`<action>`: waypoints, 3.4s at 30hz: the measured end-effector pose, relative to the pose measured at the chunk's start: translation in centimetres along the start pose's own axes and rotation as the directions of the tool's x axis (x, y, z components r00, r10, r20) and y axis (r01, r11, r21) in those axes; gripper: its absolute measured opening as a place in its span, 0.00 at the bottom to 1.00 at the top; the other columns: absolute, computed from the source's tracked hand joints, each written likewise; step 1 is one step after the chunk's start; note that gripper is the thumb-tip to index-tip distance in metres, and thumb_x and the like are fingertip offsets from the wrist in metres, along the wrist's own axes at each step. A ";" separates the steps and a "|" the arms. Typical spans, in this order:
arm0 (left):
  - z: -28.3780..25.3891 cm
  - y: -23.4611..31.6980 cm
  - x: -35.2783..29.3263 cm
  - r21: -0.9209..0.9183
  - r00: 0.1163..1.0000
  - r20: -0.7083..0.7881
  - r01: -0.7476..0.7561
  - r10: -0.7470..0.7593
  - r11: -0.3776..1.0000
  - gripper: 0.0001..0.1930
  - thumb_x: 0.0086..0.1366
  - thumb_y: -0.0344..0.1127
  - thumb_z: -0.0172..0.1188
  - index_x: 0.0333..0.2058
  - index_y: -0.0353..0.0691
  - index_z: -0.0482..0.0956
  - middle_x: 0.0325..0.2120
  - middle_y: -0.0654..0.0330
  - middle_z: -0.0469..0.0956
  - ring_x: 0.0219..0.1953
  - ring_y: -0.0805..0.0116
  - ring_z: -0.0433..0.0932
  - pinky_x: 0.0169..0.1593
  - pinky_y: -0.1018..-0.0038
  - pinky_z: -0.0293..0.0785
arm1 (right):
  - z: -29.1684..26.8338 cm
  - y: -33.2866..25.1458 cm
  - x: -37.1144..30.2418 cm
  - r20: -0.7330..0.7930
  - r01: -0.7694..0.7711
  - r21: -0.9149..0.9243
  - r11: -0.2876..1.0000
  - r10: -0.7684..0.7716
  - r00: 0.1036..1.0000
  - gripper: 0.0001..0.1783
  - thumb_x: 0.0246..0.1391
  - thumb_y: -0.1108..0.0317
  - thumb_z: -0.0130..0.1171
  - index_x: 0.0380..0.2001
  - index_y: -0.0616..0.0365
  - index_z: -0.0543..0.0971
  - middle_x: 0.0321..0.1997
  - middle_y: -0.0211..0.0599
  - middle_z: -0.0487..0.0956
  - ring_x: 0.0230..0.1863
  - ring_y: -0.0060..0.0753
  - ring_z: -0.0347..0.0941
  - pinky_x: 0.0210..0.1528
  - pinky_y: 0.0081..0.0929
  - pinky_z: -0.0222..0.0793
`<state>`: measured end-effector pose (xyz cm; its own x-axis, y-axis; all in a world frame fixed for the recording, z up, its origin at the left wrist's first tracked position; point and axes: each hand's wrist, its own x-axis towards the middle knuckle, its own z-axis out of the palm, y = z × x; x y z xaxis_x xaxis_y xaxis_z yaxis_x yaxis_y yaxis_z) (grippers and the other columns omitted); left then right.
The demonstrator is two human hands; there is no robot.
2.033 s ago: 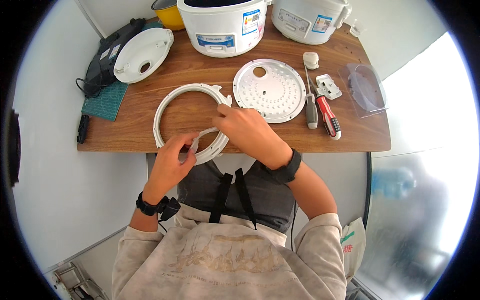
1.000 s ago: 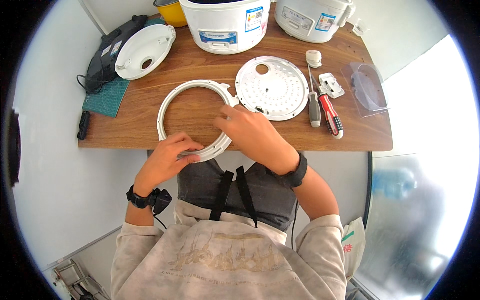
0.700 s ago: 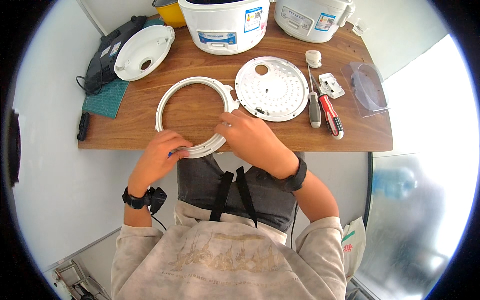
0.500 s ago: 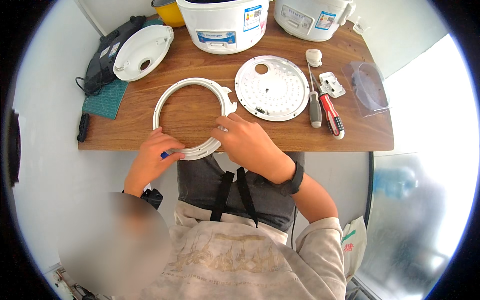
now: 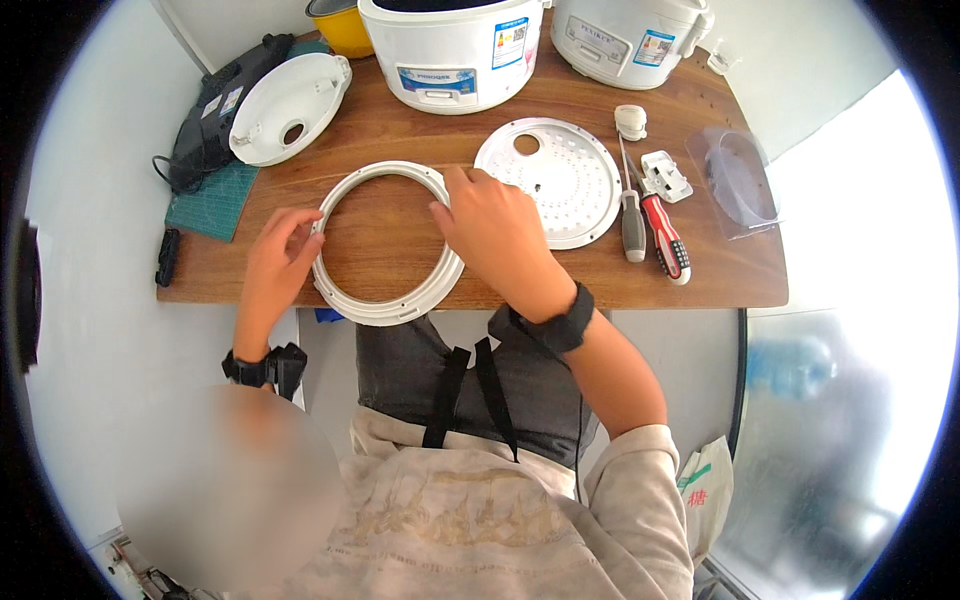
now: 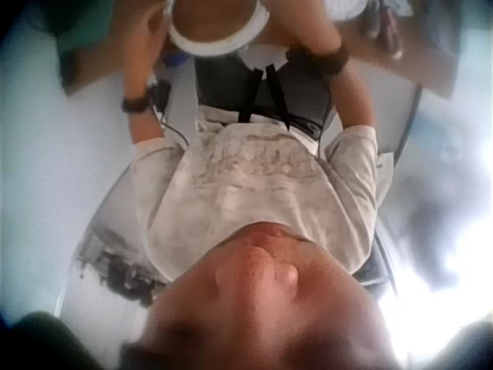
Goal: The person disassembles a white plastic lid using a screwdriver, then reassembles it by inserting a rubber seal and tightening screws. The task involves handling the lid, seal, and screws on a wooden table with other rice cookers nearby.
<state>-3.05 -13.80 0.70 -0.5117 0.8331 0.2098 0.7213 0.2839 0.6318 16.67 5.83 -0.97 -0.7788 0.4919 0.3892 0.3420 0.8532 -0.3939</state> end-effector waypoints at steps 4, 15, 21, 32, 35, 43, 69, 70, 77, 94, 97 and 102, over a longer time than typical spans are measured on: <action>0.2 0.0 3.7 0.168 0.953 0.098 -0.298 0.285 0.940 0.10 0.66 0.31 0.61 0.45 0.37 0.79 0.43 0.56 0.77 0.43 0.57 0.78 0.47 0.68 0.75 | 1.2 -0.1 0.9 -0.018 0.067 -0.015 0.998 -0.067 0.998 0.12 0.53 0.67 0.64 0.31 0.64 0.75 0.25 0.47 0.80 0.27 0.51 0.80 0.29 0.40 0.76; 4.3 2.0 10.9 0.204 0.773 0.423 -0.590 0.473 0.781 0.07 0.62 0.28 0.63 0.39 0.37 0.78 0.37 0.56 0.77 0.41 0.54 0.78 0.45 0.63 0.76 | 2.0 0.5 1.8 0.092 0.159 -0.076 0.984 -0.152 0.984 0.06 0.50 0.75 0.60 0.31 0.64 0.75 0.22 0.49 0.79 0.26 0.51 0.80 0.29 0.41 0.76; 4.8 1.7 11.9 0.226 0.794 0.383 -0.576 0.472 0.786 0.04 0.60 0.28 0.64 0.34 0.38 0.78 0.35 0.57 0.78 0.38 0.54 0.79 0.41 0.64 0.77 | 1.7 0.9 2.3 0.111 0.119 -0.060 0.991 -0.112 0.988 0.04 0.49 0.76 0.60 0.30 0.64 0.76 0.24 0.49 0.79 0.28 0.49 0.81 0.30 0.39 0.77; 3.7 1.0 14.0 0.117 0.786 0.489 -0.490 0.379 0.864 0.06 0.58 0.32 0.66 0.32 0.39 0.78 0.31 0.59 0.79 0.34 0.60 0.79 0.38 0.66 0.76 | 1.6 1.6 4.2 0.120 0.089 -0.009 0.996 -0.088 0.989 0.07 0.49 0.71 0.60 0.25 0.64 0.75 0.22 0.52 0.78 0.24 0.54 0.79 0.27 0.43 0.75; 3.5 0.7 14.4 0.088 0.776 0.520 -0.464 0.357 0.881 0.07 0.58 0.32 0.66 0.32 0.39 0.78 0.31 0.59 0.79 0.33 0.61 0.79 0.37 0.67 0.75 | 1.7 1.7 4.6 0.173 0.067 -0.037 0.997 -0.060 0.983 0.08 0.49 0.70 0.61 0.24 0.63 0.75 0.19 0.50 0.77 0.23 0.54 0.78 0.25 0.43 0.74; 3.6 0.1 14.8 -0.001 0.776 0.520 -0.418 0.357 0.908 0.07 0.58 0.32 0.67 0.33 0.39 0.78 0.30 0.58 0.79 0.32 0.60 0.79 0.36 0.67 0.75 | 1.5 1.0 5.9 0.255 0.086 -0.077 0.993 -0.064 0.965 0.11 0.56 0.63 0.62 0.30 0.59 0.74 0.19 0.45 0.77 0.24 0.53 0.76 0.26 0.45 0.70; 4.5 -1.3 14.3 -0.122 0.762 0.386 -0.516 0.520 0.848 0.07 0.56 0.28 0.69 0.32 0.40 0.79 0.31 0.59 0.79 0.32 0.59 0.80 0.36 0.68 0.76 | 2.6 2.1 6.8 0.182 0.146 0.152 0.977 -0.173 0.968 0.06 0.51 0.71 0.60 0.26 0.63 0.76 0.26 0.48 0.78 0.30 0.54 0.77 0.33 0.45 0.74; 4.6 -1.4 14.3 -0.120 0.766 0.383 -0.514 0.517 0.850 0.07 0.56 0.28 0.69 0.32 0.40 0.79 0.31 0.59 0.79 0.32 0.59 0.80 0.36 0.68 0.76 | 2.6 2.2 6.8 0.176 0.133 0.175 0.976 -0.164 0.971 0.07 0.51 0.71 0.60 0.26 0.63 0.75 0.26 0.49 0.78 0.30 0.55 0.77 0.33 0.46 0.74; 4.4 -1.4 14.4 -0.144 0.777 0.412 -0.461 0.477 0.876 0.08 0.56 0.29 0.69 0.32 0.39 0.78 0.30 0.59 0.78 0.30 0.61 0.78 0.35 0.68 0.74 | 2.0 2.2 7.1 0.278 -0.042 0.302 0.952 -0.046 0.960 0.05 0.51 0.72 0.62 0.28 0.61 0.76 0.28 0.48 0.79 0.32 0.56 0.77 0.34 0.45 0.73; 3.0 -2.8 14.5 -0.270 0.795 0.514 -0.207 0.323 0.940 0.08 0.62 0.31 0.67 0.38 0.38 0.79 0.32 0.62 0.79 0.34 0.71 0.76 0.40 0.72 0.74 | 1.8 2.4 6.8 0.308 -0.063 0.289 0.955 -0.031 0.951 0.07 0.53 0.71 0.66 0.31 0.61 0.79 0.25 0.42 0.79 0.27 0.42 0.76 0.32 0.34 0.69; 2.3 -2.9 13.5 -0.190 0.830 0.489 -0.202 0.270 0.961 0.09 0.62 0.32 0.67 0.38 0.37 0.79 0.31 0.62 0.79 0.32 0.72 0.75 0.38 0.73 0.73 | 1.8 2.3 6.9 0.309 -0.055 0.282 0.958 -0.036 0.950 0.06 0.52 0.71 0.65 0.30 0.61 0.79 0.25 0.45 0.80 0.29 0.49 0.77 0.34 0.39 0.71; 0.0 -3.1 9.9 -0.070 0.883 0.450 -0.113 0.133 0.991 0.10 0.62 0.32 0.66 0.41 0.37 0.78 0.29 0.61 0.77 0.29 0.69 0.74 0.35 0.72 0.72 | 1.7 2.3 6.6 0.260 0.008 0.273 0.962 -0.082 0.962 0.05 0.53 0.72 0.64 0.29 0.61 0.79 0.25 0.47 0.80 0.31 0.53 0.78 0.35 0.42 0.72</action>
<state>-10.31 -6.46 0.83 -0.1462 0.9870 -0.0667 0.7400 0.1539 0.6548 11.36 10.75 -0.75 -0.9141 0.3580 0.1905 0.1790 0.7776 -0.6028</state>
